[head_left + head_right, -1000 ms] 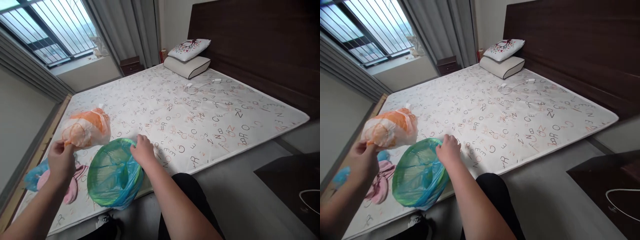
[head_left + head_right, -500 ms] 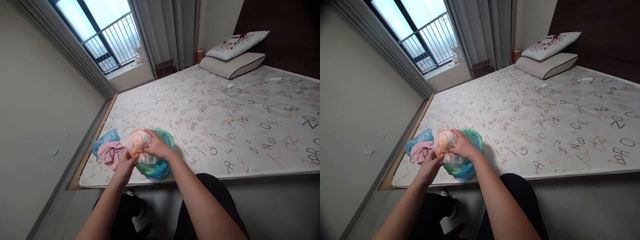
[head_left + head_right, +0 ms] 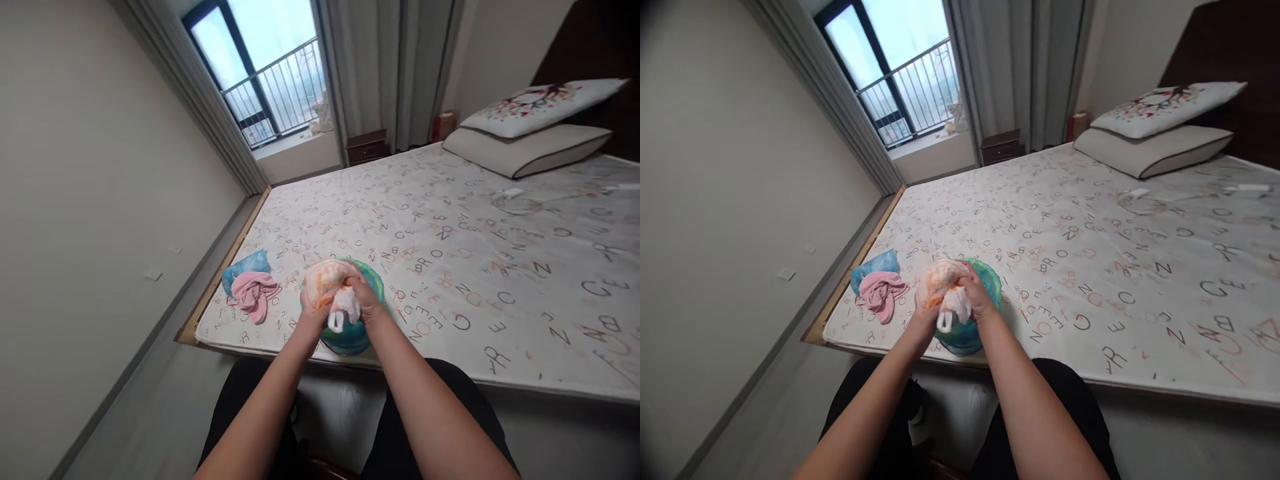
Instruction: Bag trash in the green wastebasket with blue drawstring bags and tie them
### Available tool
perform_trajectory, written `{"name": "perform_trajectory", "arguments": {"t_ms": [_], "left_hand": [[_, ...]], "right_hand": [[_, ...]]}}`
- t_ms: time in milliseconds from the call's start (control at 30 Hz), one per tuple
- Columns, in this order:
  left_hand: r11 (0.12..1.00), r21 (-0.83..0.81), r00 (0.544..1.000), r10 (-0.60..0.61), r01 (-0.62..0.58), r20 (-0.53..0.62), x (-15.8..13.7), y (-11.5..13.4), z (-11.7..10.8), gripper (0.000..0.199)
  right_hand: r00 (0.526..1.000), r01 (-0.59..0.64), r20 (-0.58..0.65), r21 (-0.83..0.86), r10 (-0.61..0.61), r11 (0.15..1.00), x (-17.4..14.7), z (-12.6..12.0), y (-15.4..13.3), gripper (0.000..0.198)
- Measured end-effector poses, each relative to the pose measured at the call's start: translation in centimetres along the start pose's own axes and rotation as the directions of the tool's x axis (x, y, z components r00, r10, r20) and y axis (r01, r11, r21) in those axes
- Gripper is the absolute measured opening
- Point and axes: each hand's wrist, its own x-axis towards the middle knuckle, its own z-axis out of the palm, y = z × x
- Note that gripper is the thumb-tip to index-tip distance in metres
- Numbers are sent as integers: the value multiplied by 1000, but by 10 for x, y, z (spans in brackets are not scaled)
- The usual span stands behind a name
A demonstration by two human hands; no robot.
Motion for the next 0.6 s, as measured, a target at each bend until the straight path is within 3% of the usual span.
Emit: {"name": "perform_trajectory", "arguments": {"t_ms": [67, 100, 167, 267, 367, 467, 600], "left_hand": [[985, -152, 961, -114, 77, -252, 2, 5, 8, 85], [975, -206, 934, -149, 83, -325, 3, 8, 8, 83], [980, -187, 923, -132, 67, -360, 4, 14, 0, 70], [992, 126, 933, 27, 20, -358, 0, 17, -15, 39], [885, 464, 944, 180, -34, -275, -6, 16, -15, 24], [838, 527, 954, 258, -143, -153, -10, 18, 0, 29], [858, 462, 948, 301, -224, -101, -9, 23, 19, 40]], "right_hand": [[1000, -22, -13, -112, 20, 994, 7, -8, 0, 47], [1000, -21, -25, -193, 16, 981, 11, -11, 0, 47], [998, -2, -62, -323, -19, 946, 16, -17, -3, 49], [996, -18, -92, -186, 1, 982, 15, -20, -7, 61], [990, -125, 65, -3, 125, 992, 5, -17, -7, 72], [969, -186, 163, -24, 187, 982, -3, -13, -3, 76], [973, -214, 99, 35, 210, 976, -2, -12, 6, 72]]}}
